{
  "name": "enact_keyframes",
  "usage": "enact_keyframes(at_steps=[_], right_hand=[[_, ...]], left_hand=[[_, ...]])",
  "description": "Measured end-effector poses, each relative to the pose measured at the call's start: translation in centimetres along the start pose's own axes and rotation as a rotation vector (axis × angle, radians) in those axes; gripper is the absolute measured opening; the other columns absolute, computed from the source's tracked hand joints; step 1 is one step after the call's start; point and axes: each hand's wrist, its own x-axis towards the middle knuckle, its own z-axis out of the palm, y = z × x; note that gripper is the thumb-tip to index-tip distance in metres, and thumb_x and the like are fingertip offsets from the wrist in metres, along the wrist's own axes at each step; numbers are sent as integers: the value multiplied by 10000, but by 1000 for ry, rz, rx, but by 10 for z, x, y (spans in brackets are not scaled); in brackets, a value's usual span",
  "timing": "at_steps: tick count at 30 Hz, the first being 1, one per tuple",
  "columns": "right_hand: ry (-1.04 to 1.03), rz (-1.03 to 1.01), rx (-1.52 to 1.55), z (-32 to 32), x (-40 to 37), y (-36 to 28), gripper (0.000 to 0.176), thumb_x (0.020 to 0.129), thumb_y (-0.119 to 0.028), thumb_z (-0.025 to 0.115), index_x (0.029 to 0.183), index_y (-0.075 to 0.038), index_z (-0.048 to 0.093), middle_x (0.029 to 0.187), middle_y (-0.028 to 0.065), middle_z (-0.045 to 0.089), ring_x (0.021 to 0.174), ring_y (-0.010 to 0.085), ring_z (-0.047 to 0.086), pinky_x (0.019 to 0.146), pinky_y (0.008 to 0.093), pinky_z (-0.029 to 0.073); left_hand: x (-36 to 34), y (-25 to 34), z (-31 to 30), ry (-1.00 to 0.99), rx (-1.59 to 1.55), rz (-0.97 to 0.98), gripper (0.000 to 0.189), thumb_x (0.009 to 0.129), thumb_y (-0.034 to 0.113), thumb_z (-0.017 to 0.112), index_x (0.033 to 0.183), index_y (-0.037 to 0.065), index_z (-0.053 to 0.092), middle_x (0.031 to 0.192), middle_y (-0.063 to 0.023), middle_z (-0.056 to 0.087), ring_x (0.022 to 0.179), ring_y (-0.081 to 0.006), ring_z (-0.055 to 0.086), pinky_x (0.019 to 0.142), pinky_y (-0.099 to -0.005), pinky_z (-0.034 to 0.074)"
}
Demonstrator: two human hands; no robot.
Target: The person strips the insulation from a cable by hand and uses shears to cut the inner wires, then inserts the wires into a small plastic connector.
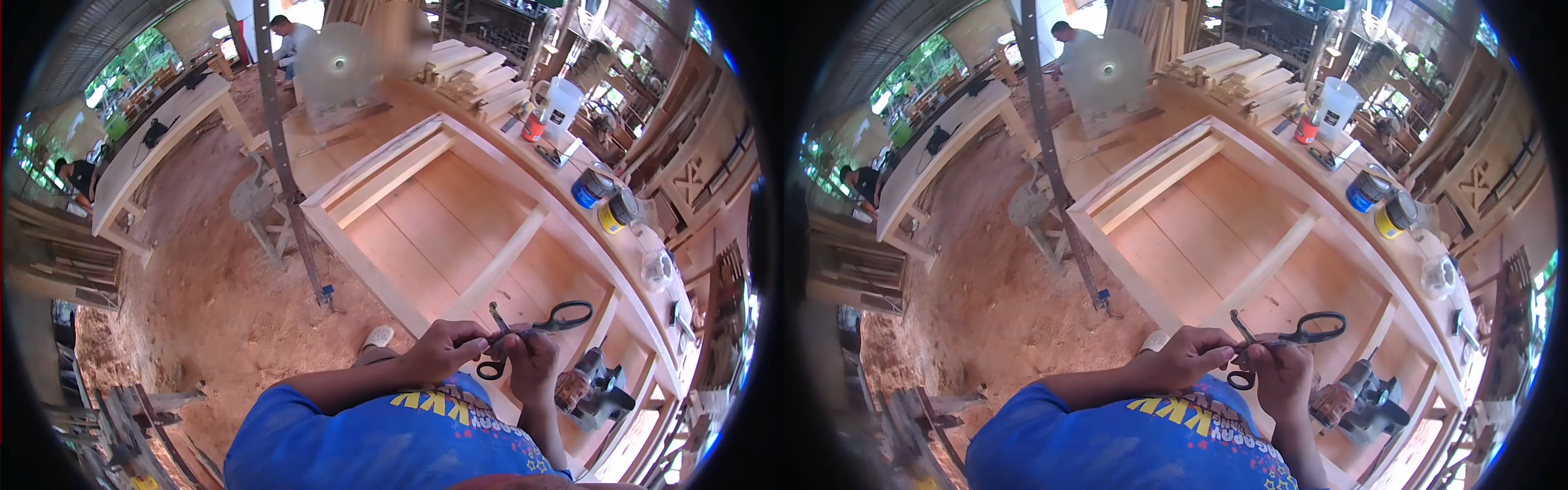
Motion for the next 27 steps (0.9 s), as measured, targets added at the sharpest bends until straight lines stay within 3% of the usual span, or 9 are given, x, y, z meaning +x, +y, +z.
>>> enact_keyframes(at_steps=[4, 7, 16, 19, 21, 23, 24, 25, 27], right_hand=[[-4, -14, -95, 2, -4, -1, 119, 944, -17, 616, 916, 79, 679, 790, 111, 700, 663, 158, 688, 595, 272, 562], [-36, -55, -274, 2, -4, 2, 109, 932, -13, 629, 885, 78, 665, 774, 115, 691, 665, 169, 700, 590, 278, 572], [-91, -92, -386, 21, -3, -9, 127, 942, -49, 646, 895, 68, 653, 715, 108, 678, 619, 160, 689, 521, 278, 560], [-132, -157, -399, 28, 3, -16, 191, 962, -114, 638, 874, 54, 654, 705, 108, 678, 609, 156, 685, 514, 279, 550], [-148, -231, -452, 27, 9, -22, 230, 973, -159, 630, 863, 41, 657, 692, 107, 677, 601, 154, 681, 509, 285, 538], [-93, -48, -387, 34, 15, -37, 257, 976, -190, 620, 853, 31, 664, 673, 101, 677, 588, 153, 674, 515, 296, 520], [-105, -70, -443, 36, 22, -47, 243, 970, -178, 627, 846, 27, 668, 667, 89, 678, 576, 145, 663, 514, 298, 501], [-53, -89, -363, 38, 26, -50, 256, 968, -195, 644, 835, 23, 670, 672, 77, 678, 584, 129, 653, 524, 278, 492], [-40, -125, -208, 34, 33, -54, 254, 969, -205, 655, 857, 21, 673, 663, 66, 668, 601, 112, 648, 542, 262, 490]], left_hand=[[-7, -3, -4, 0, 48, 1, 195, 960, 129, 611, 1030, -33, 693, 848, -48, 676, 777, -89, 591, 704, -263, 487], [-11, -8, -3, 71, 124, 61, 241, 965, 151, 629, 1129, -19, 679, 904, -57, 701, 806, -78, 596, 722, -269, 491], [-29, -8, -11, 233, 235, 241, 151, 888, 69, 645, 992, -37, 673, 866, -93, 691, 803, -107, 615, 713, -288, 504], [-36, -7, -12, 278, 139, 203, 148, 869, 50, 650, 990, -32, 677, 880, -107, 688, 806, -117, 622, 708, -286, 502], [-38, -5, -15, 354, 281, 350, 131, 848, 14, 657, 973, -8, 685, 899, -75, 678, 843, -113, 631, 730, -291, 514], [-35, -14, -20, 357, 194, 353, 234, 846, -8, 656, 1080, -1, 652, 1009, -60, 678, 953, -124, 655, 839, -302, 539], [-33, -12, -17, 394, 56, 386, 297, 870, -27, 640, 1163, 8, 613, 1044, -72, 670, 973, -136, 658, 868, -291, 538], [-34, -5, -13, 471, 54, 327, 302, 888, -47, 628, 1182, 16, 598, 1053, -86, 657, 984, -137, 657, 865, -286, 542], [-31, 11, -13, 480, 168, 429, 236, 903, -53, 651, 1128, -14, 592, 1045, -86, 631, 977, -144, 665, 854, -279, 546]])
